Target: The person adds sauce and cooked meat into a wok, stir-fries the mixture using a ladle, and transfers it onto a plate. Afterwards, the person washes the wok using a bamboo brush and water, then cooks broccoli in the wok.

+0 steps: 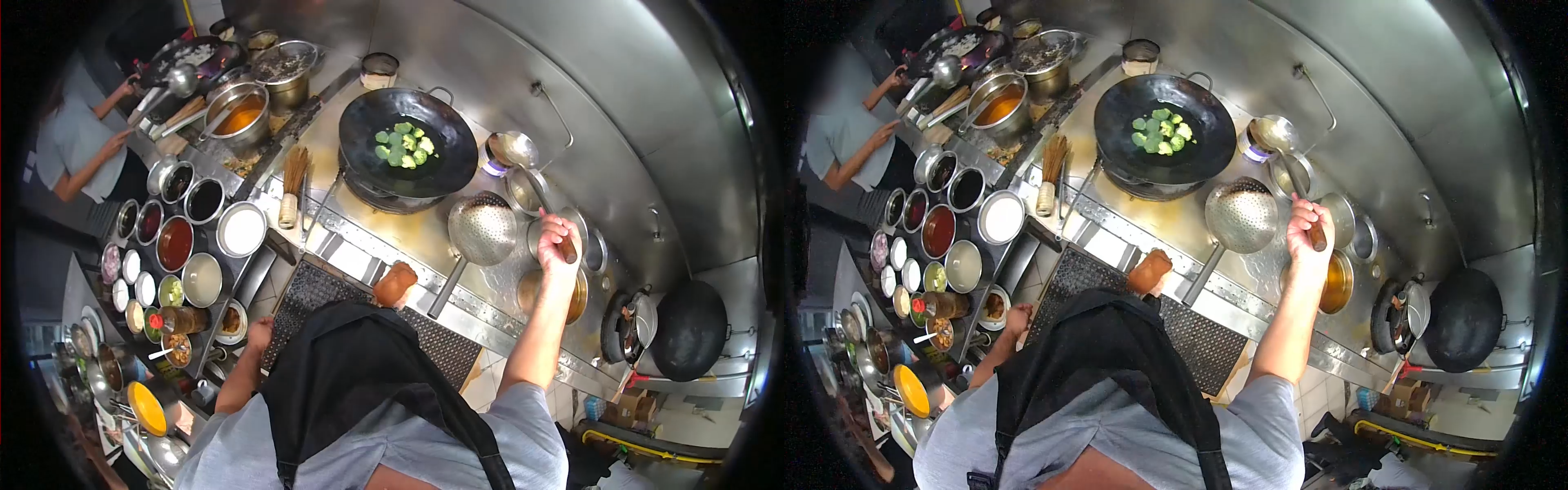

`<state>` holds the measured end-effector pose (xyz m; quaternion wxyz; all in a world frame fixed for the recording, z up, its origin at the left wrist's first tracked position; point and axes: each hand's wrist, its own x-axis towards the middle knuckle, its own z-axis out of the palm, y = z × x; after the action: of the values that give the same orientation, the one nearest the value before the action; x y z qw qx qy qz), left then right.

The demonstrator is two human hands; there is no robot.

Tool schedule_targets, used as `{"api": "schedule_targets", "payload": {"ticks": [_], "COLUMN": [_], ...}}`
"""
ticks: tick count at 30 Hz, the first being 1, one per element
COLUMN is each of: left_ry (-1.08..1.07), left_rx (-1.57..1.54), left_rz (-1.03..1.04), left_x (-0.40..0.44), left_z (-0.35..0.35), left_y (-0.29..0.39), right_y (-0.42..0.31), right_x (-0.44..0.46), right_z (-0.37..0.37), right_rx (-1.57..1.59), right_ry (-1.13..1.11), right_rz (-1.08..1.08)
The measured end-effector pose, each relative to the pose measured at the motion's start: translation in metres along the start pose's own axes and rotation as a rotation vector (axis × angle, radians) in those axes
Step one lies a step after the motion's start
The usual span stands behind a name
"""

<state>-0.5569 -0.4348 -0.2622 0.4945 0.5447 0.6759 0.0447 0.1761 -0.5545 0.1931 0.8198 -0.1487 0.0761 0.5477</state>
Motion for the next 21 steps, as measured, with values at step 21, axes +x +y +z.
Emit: {"api": "schedule_targets", "payload": {"ticks": [21], "left_ry": [-0.273], "left_rx": [0.275], "left_rz": [-0.152], "left_x": [0.009], "left_z": [-0.114], "left_y": [-0.109], "right_y": [0.164], "right_x": [-0.053], "right_z": [-0.052], "right_rx": [-1.407], "right_ry": [0.384], "right_rz": [-0.434]}}
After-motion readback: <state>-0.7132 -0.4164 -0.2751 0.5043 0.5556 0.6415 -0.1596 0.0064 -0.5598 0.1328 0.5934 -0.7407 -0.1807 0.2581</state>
